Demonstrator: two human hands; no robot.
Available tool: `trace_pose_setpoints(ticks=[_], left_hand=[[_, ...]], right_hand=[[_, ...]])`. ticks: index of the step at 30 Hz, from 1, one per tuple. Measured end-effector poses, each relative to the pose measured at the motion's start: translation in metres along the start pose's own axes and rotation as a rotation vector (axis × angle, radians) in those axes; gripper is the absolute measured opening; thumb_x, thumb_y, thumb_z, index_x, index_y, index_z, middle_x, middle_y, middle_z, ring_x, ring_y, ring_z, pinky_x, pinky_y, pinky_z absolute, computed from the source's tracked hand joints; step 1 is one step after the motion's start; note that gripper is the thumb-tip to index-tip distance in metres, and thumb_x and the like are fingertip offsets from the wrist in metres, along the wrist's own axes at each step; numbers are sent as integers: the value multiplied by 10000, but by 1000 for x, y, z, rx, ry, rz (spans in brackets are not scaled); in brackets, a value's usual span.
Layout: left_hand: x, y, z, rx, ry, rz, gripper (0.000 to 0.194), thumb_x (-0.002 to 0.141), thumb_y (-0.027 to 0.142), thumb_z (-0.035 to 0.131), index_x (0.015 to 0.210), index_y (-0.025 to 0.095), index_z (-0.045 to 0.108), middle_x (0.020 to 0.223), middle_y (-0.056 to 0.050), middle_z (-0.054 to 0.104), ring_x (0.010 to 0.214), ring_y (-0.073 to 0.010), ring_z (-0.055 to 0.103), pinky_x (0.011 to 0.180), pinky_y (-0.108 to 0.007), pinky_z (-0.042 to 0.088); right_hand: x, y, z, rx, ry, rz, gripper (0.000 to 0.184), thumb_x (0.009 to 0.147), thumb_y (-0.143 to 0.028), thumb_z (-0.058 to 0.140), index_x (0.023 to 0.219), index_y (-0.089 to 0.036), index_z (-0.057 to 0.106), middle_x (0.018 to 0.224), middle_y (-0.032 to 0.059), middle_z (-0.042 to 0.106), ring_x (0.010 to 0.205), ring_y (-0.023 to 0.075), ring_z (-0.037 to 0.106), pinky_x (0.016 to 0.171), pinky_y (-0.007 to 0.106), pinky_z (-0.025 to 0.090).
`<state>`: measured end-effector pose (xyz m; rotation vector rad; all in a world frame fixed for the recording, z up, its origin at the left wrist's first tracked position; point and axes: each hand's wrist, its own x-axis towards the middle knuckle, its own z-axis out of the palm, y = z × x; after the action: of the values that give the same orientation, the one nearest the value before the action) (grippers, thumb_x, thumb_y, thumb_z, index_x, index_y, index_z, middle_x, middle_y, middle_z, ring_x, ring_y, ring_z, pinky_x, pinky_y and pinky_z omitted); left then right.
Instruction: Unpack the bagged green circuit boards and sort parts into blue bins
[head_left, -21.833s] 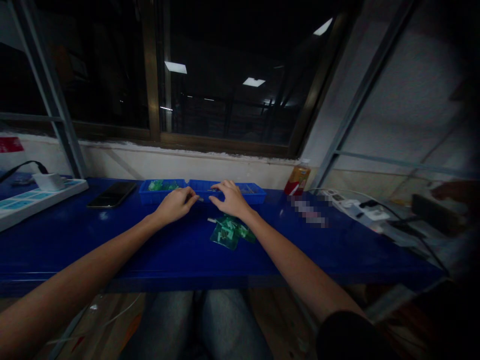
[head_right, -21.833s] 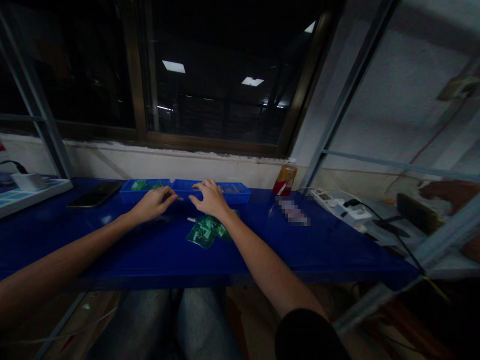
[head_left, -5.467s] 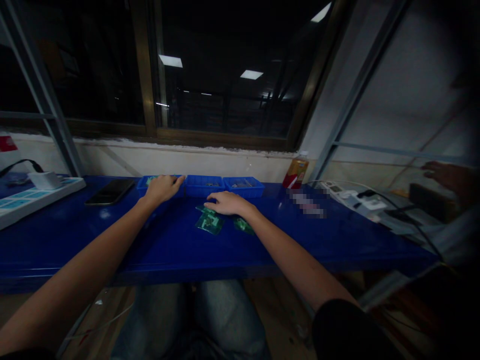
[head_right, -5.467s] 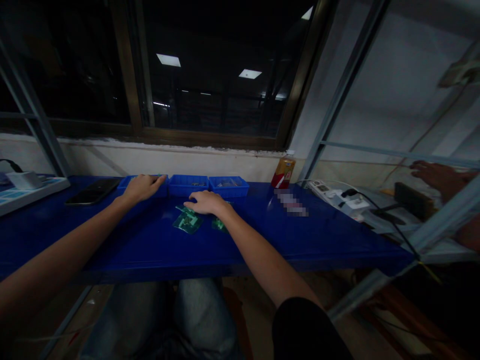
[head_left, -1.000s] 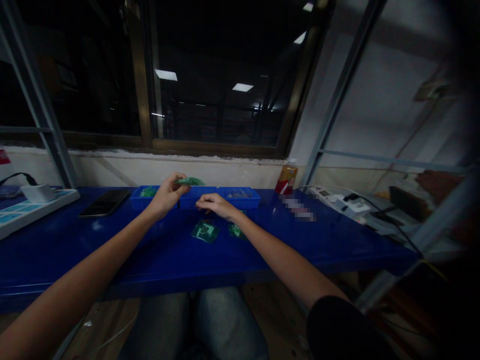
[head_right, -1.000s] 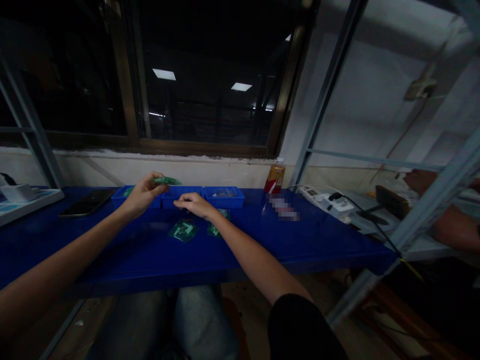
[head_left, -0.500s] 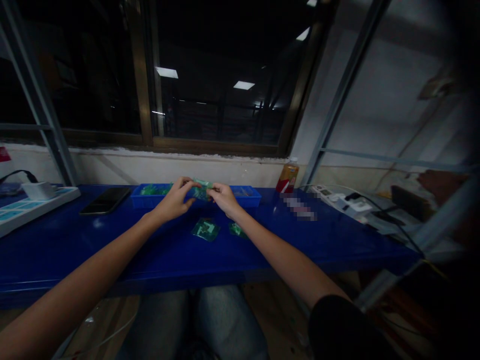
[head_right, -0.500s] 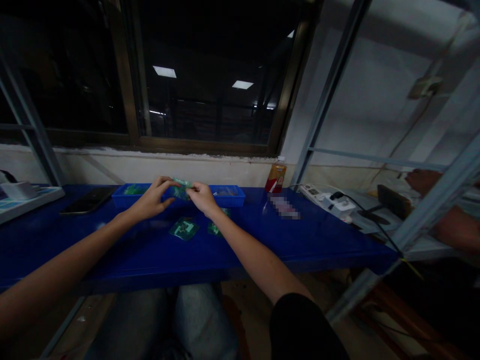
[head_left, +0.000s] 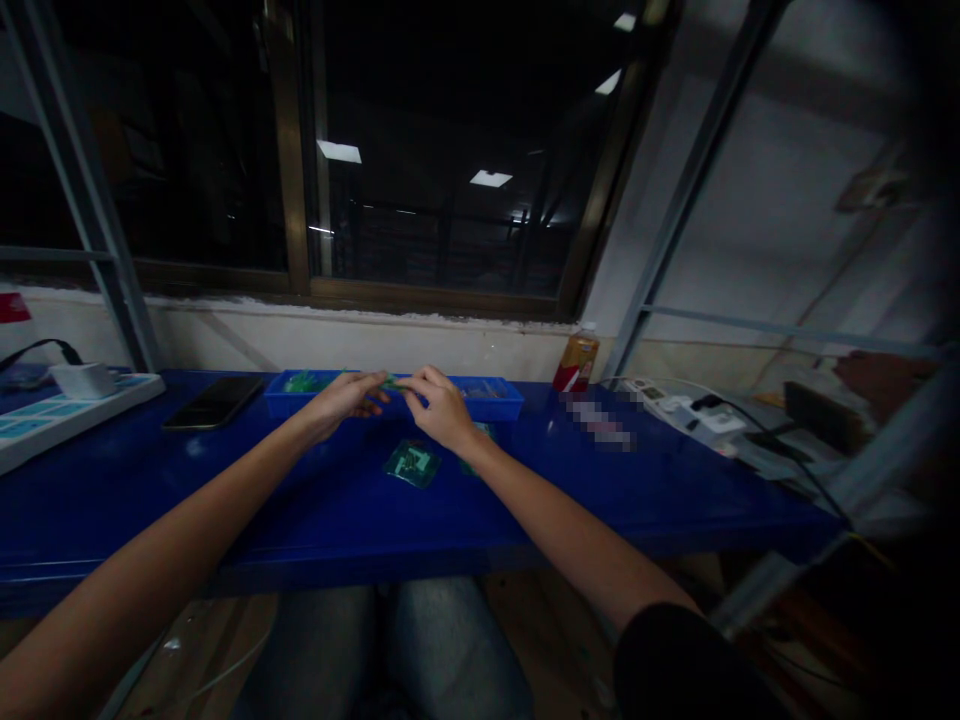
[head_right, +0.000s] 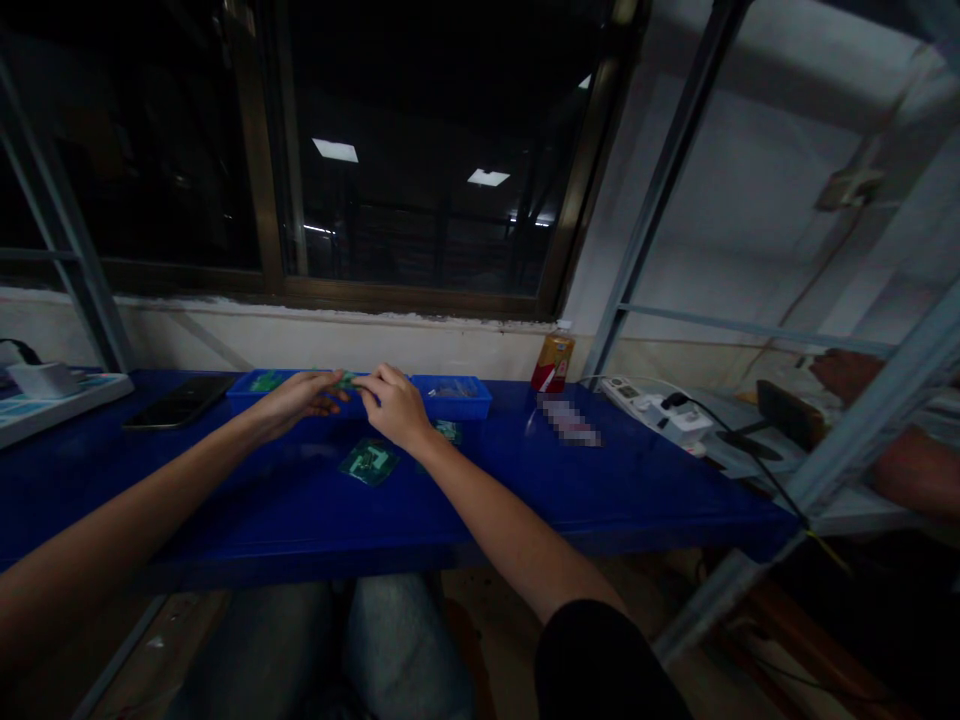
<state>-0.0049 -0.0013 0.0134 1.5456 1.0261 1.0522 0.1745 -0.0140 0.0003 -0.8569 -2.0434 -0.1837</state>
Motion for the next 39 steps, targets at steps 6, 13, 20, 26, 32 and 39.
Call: trace_pose_setpoints(ticks=[6,13,20,26,32,39], left_hand=[[4,0,-5,-92,143,277,212,677,279,647,829,139,599,719,-18,619,615,-111,564,576,-225,447],[0,4,-3,-138,145,340,210,608,155,624,804,150,549,795,-4,600,747,-126,579,652,-240,473],[-1,1,0,-187,2,331,177,606,122,603,761,156,524,792,2,594,760,-116,566,710,-251,459],[-13,11,6,-294,-121,304,197,622,152,649,740,160,492,883,-15,592,859,-139,581,796,-287,440],[-4,2,-2,133,-104,564,170,618,54,491,742,161,535,993,-55,558,1024,-190,525,905,-367,381],[-2,0,-9,742,-91,821,443,543,-22,373,895,185,547,993,-54,541,988,-181,516,877,-339,404]], right_hand=[[-3,-8,9,136,-114,-2,165,787,-230,526,898,-179,636,831,33,562,777,134,536,751,275,422],[0,-9,9,550,-242,272,190,744,-326,564,663,-177,476,574,-49,469,538,86,446,552,224,352],[3,-9,7,713,-242,332,286,715,-323,589,660,-208,333,575,-76,388,529,80,431,552,225,356],[0,0,19,564,-342,389,211,728,-312,573,666,-194,408,572,-59,432,546,89,430,568,239,356],[4,0,7,1008,-425,627,132,729,-200,410,786,-159,522,643,11,592,570,126,552,535,239,374],[5,1,10,1050,-293,679,206,771,-353,495,722,-160,547,579,-7,572,505,98,534,466,198,345]])
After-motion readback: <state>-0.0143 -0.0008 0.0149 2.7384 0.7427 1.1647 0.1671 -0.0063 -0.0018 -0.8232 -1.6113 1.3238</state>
